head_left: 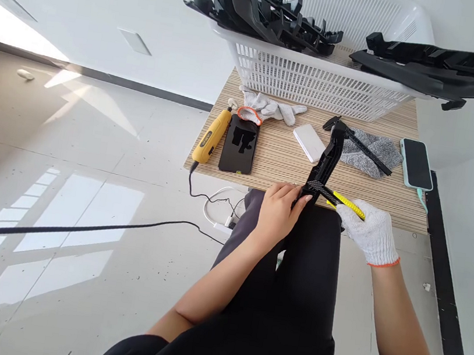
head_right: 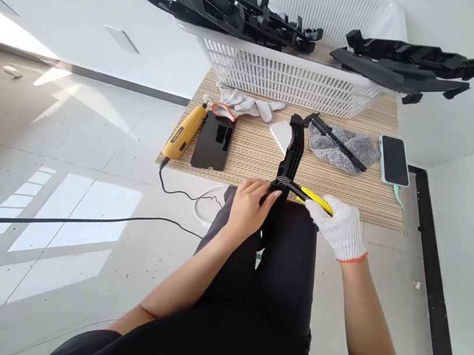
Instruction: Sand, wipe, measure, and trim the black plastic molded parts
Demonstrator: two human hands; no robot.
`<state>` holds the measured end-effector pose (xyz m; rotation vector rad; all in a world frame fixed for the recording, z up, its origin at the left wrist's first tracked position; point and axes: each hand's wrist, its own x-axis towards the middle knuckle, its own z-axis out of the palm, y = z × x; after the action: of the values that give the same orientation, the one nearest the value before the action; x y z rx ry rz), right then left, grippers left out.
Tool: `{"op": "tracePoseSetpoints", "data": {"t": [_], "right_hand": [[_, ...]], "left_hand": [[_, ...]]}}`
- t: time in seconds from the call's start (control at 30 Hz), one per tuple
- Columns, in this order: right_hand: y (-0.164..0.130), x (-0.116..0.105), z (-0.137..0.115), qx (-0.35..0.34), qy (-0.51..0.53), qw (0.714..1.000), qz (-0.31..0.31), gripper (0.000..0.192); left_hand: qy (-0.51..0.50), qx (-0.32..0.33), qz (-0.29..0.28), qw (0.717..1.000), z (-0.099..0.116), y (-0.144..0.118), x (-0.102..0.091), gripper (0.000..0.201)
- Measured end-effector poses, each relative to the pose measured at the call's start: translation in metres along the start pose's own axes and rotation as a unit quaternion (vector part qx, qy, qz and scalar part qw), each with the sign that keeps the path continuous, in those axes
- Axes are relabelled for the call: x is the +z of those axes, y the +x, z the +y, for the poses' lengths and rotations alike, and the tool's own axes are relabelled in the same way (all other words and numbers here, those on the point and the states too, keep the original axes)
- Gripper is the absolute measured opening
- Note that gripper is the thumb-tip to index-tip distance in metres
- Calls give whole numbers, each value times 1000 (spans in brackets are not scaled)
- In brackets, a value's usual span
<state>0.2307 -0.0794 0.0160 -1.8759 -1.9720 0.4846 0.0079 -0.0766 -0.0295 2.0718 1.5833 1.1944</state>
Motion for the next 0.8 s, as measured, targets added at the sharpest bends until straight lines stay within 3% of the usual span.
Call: {"op": "tracePoseSetpoints", "data": {"t": [0.37, 0.57, 0.8], "right_hand": [[0, -4, -4, 4, 1, 1000, -9, 49], [1, -11, -14, 50, 45, 996, -50, 51], [-3, -7, -14, 40, 38, 998, -36, 49]], "left_hand": [[-3, 10, 6, 1000, -1, 0, 0, 25], [2, 11, 11, 1000, -1, -1, 1, 26], [-3, 15, 5, 1000, -1, -1, 0, 25]]}}
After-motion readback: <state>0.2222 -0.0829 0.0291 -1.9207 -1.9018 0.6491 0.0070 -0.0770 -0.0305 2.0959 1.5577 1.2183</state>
